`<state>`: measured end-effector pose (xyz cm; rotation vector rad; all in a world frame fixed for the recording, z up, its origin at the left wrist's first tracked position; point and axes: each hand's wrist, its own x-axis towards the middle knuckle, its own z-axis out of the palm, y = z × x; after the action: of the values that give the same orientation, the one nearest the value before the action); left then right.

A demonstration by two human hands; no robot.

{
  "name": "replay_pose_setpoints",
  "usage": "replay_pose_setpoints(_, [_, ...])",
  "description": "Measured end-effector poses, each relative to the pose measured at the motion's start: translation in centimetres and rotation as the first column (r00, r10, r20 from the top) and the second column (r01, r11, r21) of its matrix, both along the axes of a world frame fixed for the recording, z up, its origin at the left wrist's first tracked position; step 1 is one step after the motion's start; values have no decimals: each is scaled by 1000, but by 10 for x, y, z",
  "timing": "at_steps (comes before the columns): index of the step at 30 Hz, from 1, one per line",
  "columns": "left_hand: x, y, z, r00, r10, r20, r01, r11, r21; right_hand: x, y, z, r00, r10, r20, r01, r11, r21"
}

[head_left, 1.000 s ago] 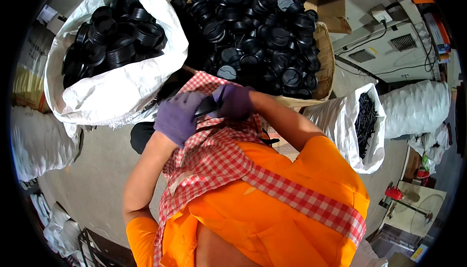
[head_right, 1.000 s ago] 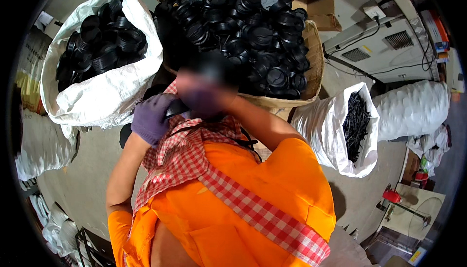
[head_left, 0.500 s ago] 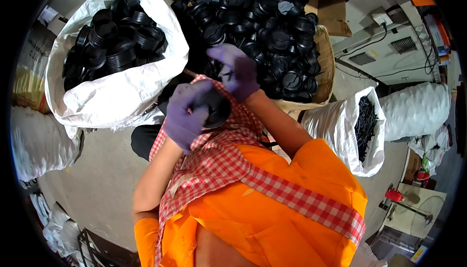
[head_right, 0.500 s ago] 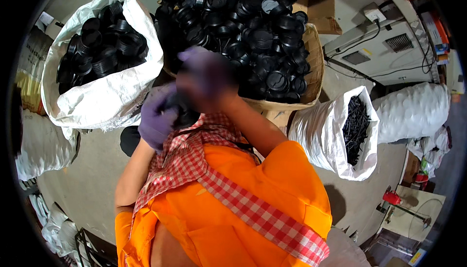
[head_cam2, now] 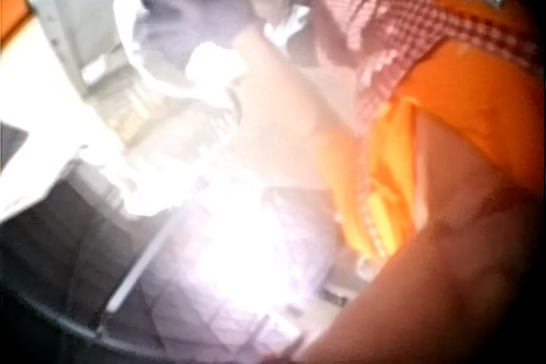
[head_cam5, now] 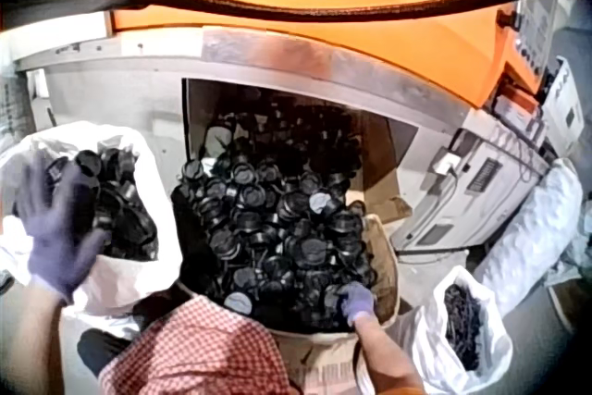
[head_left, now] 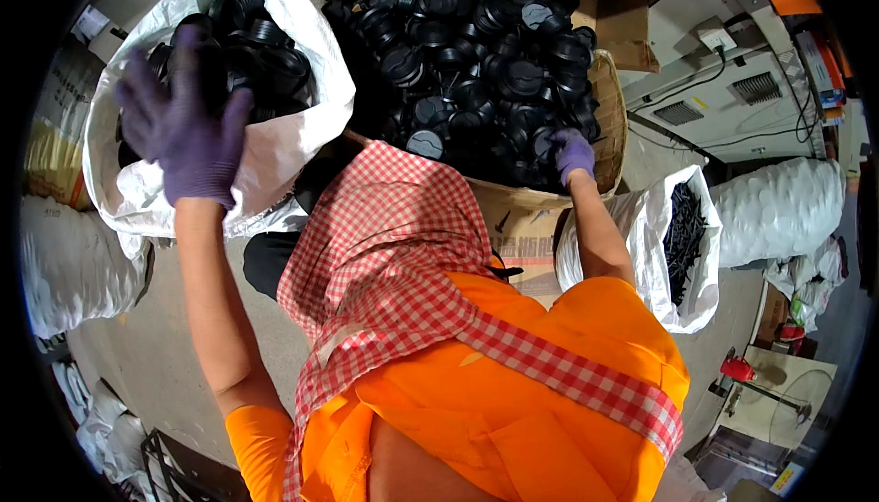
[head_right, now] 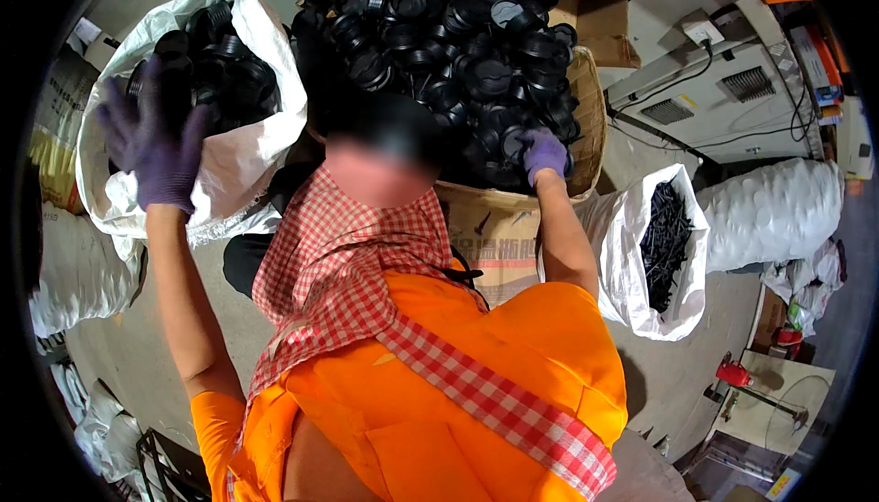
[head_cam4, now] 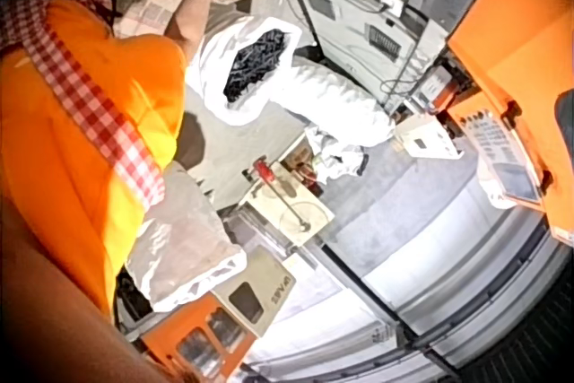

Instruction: The person cleans individual black plastic caps by hand using a cloth, then places them into a separate large white bag.

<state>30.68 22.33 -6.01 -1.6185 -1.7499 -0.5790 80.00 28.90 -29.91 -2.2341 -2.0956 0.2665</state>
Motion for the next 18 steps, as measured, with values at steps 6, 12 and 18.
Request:
replay_pose_setpoints(6, [-46, 19, -59, 995, -88, 44, 96, 965, -244, -24, 29, 41, 898, 13, -439, 148, 932, 331])
replay_pose_setpoints(12, [-27, 22, -24, 984, -175, -37, 170, 979, -109, -70, 40, 52, 491, 0, -871, 348, 917, 196])
replay_pose_setpoints(18, [89, -18, -41, 532, -486, 693, 665, 746, 12, -161, -3, 114, -58, -69, -996, 67, 995, -73])
